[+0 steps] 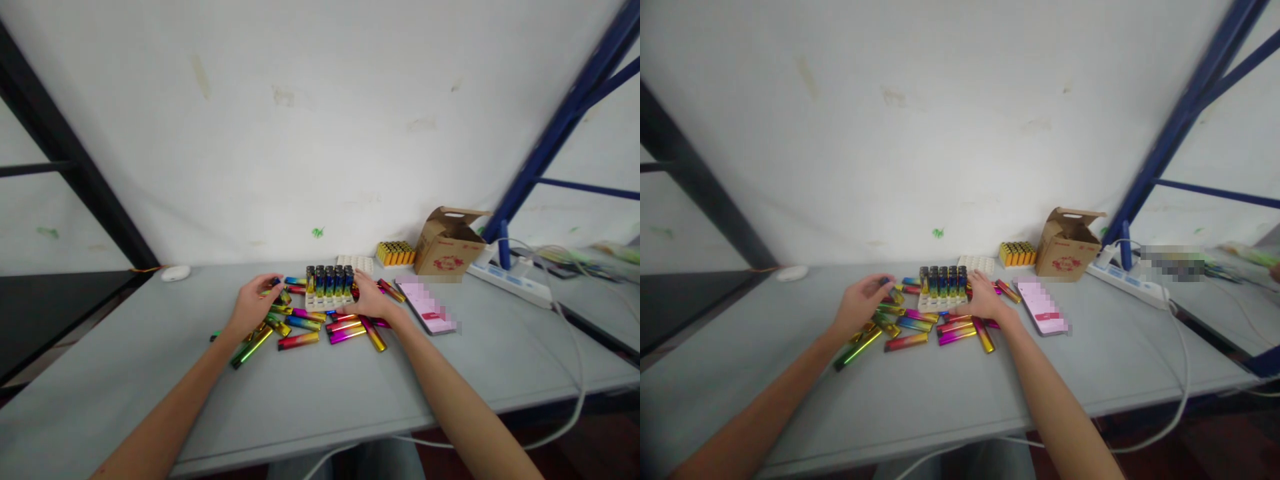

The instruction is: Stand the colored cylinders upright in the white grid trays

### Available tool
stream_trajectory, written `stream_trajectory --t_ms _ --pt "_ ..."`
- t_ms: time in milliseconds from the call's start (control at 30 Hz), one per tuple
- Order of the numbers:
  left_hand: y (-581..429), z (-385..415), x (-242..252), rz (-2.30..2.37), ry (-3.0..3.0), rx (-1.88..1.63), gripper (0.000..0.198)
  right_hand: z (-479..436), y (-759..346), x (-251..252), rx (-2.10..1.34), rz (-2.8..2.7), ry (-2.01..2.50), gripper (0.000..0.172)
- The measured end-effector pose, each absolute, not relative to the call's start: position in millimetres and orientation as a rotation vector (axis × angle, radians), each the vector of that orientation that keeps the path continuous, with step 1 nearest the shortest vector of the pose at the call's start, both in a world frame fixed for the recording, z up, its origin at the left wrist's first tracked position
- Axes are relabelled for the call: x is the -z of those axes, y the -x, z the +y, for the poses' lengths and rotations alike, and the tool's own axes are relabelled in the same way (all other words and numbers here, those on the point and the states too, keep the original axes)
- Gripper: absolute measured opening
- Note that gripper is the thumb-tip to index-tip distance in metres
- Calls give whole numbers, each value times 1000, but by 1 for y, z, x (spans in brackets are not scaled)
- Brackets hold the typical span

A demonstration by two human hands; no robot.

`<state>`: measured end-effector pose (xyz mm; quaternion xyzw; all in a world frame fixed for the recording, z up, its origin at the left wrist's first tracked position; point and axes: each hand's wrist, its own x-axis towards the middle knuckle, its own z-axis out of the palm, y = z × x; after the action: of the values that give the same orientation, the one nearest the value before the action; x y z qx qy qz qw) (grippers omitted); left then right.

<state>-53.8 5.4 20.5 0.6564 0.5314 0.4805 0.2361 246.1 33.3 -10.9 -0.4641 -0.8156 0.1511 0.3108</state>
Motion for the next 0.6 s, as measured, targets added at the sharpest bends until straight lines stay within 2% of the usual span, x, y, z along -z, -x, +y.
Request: stream_trajectory --t_ms 233,433,600 --pt "43 3 -22 1160 -1235 -1409 51 32 -248 10 -348 -2178 1215 92" --pt "37 -6 -28 779 -982 -1297 31 30 -249 6 -366 -2146 1160 85" --pt "40 -9 -30 638 -913 -1158 20 28 -253 0 -418 -2073 1182 94"
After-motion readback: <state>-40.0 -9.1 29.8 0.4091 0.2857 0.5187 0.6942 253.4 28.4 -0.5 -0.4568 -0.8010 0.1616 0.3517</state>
